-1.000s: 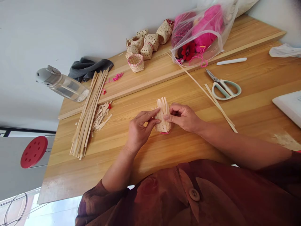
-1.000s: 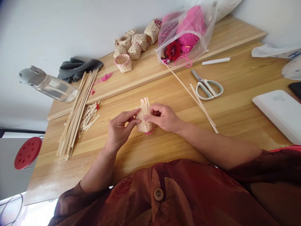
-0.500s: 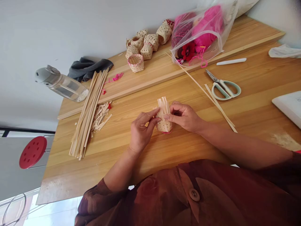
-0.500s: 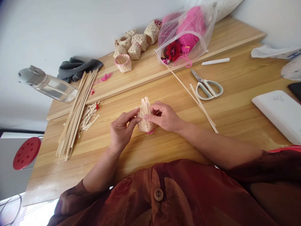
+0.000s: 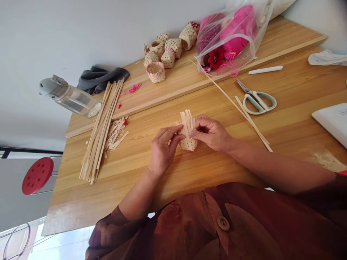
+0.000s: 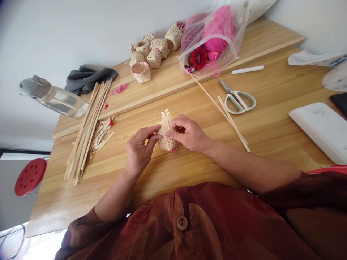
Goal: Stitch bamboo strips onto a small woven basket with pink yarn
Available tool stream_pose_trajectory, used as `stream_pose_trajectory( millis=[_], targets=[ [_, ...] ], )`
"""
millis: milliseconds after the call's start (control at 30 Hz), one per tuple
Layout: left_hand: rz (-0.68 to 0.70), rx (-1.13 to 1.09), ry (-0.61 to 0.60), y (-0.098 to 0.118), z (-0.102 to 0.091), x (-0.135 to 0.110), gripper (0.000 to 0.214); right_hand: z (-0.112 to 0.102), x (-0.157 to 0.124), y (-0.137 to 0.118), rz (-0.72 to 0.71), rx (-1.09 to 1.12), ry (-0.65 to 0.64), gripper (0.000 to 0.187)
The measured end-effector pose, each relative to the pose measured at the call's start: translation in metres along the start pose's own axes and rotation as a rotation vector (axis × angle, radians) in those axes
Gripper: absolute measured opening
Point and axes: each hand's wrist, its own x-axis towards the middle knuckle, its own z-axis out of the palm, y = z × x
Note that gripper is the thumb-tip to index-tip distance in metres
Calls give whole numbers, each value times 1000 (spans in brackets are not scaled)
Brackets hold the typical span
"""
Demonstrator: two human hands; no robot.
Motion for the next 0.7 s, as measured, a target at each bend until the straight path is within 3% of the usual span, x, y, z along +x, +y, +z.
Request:
stream_pose_trajectory(
  millis=[233, 433, 700],
  targets=[
    [-10, 34, -32, 4, -3, -1, 22, 0, -1, -5, -28, -43, 10, 33],
    [63, 41, 18, 4, 1, -4, 25, -2, 0, -11, 80, 52, -38, 27],
    [229, 111, -9, 12, 2, -4, 28, 12, -6, -16, 152, 81, 179, 36]
  ],
)
